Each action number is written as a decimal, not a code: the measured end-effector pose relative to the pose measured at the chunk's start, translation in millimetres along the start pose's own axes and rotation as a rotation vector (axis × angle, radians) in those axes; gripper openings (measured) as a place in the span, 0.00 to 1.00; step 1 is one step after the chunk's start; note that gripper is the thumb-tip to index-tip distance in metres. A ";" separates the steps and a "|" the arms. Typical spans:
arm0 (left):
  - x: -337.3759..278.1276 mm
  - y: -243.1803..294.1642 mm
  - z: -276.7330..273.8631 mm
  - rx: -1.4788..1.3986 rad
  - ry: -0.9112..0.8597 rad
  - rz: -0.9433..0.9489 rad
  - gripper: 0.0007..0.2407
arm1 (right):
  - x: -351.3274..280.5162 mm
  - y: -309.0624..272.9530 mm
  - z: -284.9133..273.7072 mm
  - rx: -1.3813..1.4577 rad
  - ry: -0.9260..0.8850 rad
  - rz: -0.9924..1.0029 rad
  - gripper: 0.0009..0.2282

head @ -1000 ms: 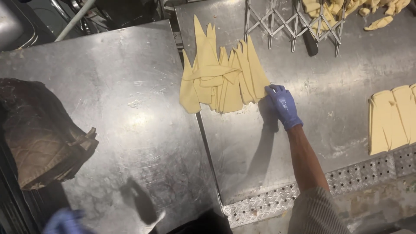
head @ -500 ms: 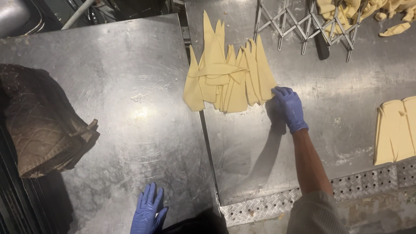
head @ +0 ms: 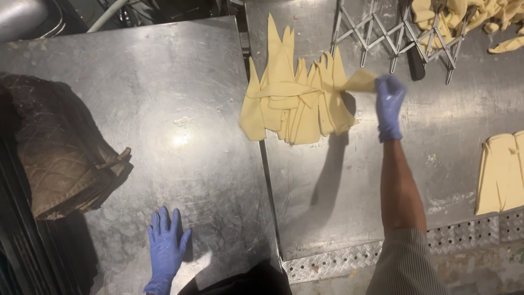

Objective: Rolling triangular pieces of dough into croissants and placing them on a tray.

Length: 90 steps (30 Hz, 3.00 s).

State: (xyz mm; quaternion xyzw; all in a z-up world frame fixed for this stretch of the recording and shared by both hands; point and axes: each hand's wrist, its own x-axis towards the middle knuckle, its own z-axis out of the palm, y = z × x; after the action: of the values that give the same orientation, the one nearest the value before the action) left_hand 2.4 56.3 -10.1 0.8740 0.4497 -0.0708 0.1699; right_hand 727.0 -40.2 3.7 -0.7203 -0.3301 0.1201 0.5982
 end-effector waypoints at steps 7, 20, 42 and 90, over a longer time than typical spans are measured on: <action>11.9 51.8 -24.2 -0.843 -0.035 -0.271 0.27 | 16.4 -151.0 46.8 0.018 -0.022 -0.100 0.06; -68.8 87.2 -80.4 -2.153 0.238 -0.885 0.17 | -424.7 -314.2 253.5 -0.233 -0.853 -0.435 0.17; -136.7 -5.3 36.7 -2.789 -0.089 -0.667 0.21 | -435.3 -205.1 382.9 0.694 -0.717 0.973 0.29; -180.2 -23.8 43.3 0.196 -0.163 0.413 0.37 | -268.1 -156.9 507.8 0.403 -0.629 0.557 0.17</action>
State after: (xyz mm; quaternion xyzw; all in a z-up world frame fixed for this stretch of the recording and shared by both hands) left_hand -121.1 -83.9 -6.1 0.9511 0.2371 -0.1482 0.1310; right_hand 184.6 201.5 -37.8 -0.5795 -0.2594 0.5505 0.5421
